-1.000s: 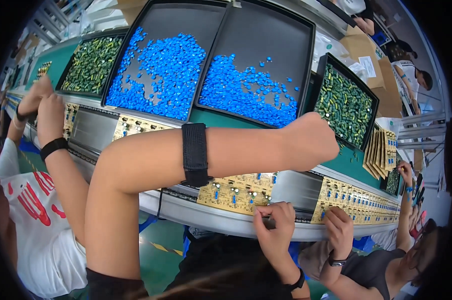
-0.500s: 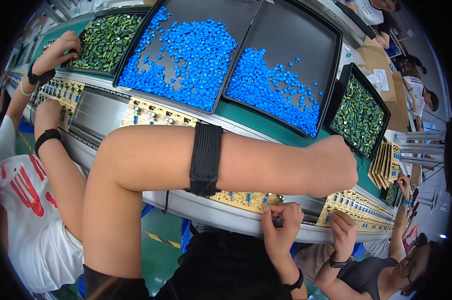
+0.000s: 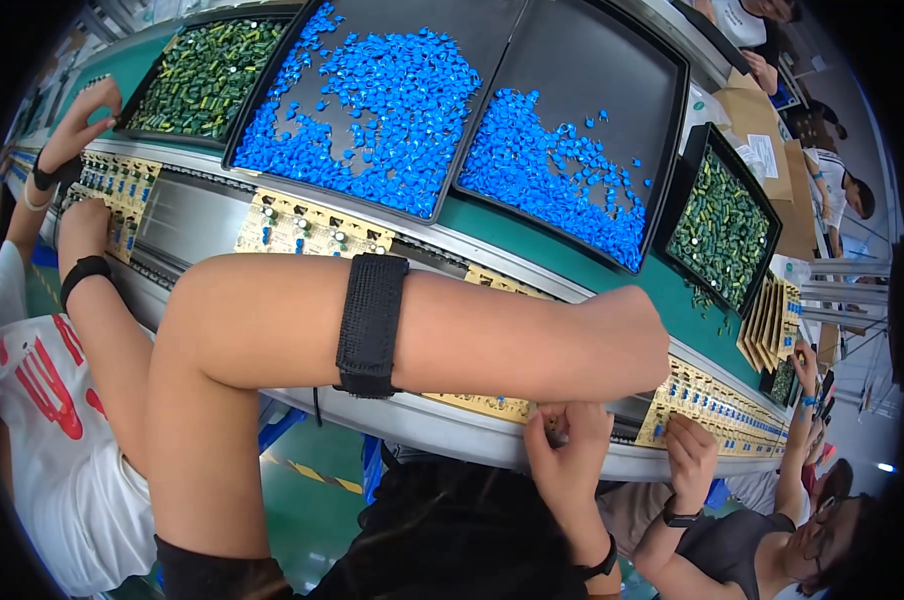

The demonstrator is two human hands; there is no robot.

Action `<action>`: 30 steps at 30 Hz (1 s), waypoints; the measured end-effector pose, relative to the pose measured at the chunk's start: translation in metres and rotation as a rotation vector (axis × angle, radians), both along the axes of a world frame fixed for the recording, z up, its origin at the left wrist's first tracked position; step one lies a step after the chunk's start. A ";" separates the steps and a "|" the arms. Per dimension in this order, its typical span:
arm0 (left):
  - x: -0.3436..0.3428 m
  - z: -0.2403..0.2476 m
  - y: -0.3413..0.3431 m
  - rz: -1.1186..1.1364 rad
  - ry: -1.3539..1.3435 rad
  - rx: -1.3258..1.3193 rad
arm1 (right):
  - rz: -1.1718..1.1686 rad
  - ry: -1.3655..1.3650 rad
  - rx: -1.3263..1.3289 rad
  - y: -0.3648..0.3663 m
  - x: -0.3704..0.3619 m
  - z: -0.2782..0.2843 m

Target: The person picks up capacitors and blue components from trays and inserts them into circuit boards on a conveyor belt by hand. After placing the components, the person pushes the circuit boards along the assembly line.

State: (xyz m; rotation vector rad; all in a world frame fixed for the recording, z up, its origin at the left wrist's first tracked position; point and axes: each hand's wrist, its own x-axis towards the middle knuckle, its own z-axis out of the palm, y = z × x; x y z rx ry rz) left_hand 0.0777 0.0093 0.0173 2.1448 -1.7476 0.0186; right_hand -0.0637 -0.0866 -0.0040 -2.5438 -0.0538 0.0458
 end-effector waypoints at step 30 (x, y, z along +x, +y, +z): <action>-0.029 0.008 0.042 0.074 0.017 0.566 | -0.298 -0.307 -0.137 -0.199 -0.003 0.027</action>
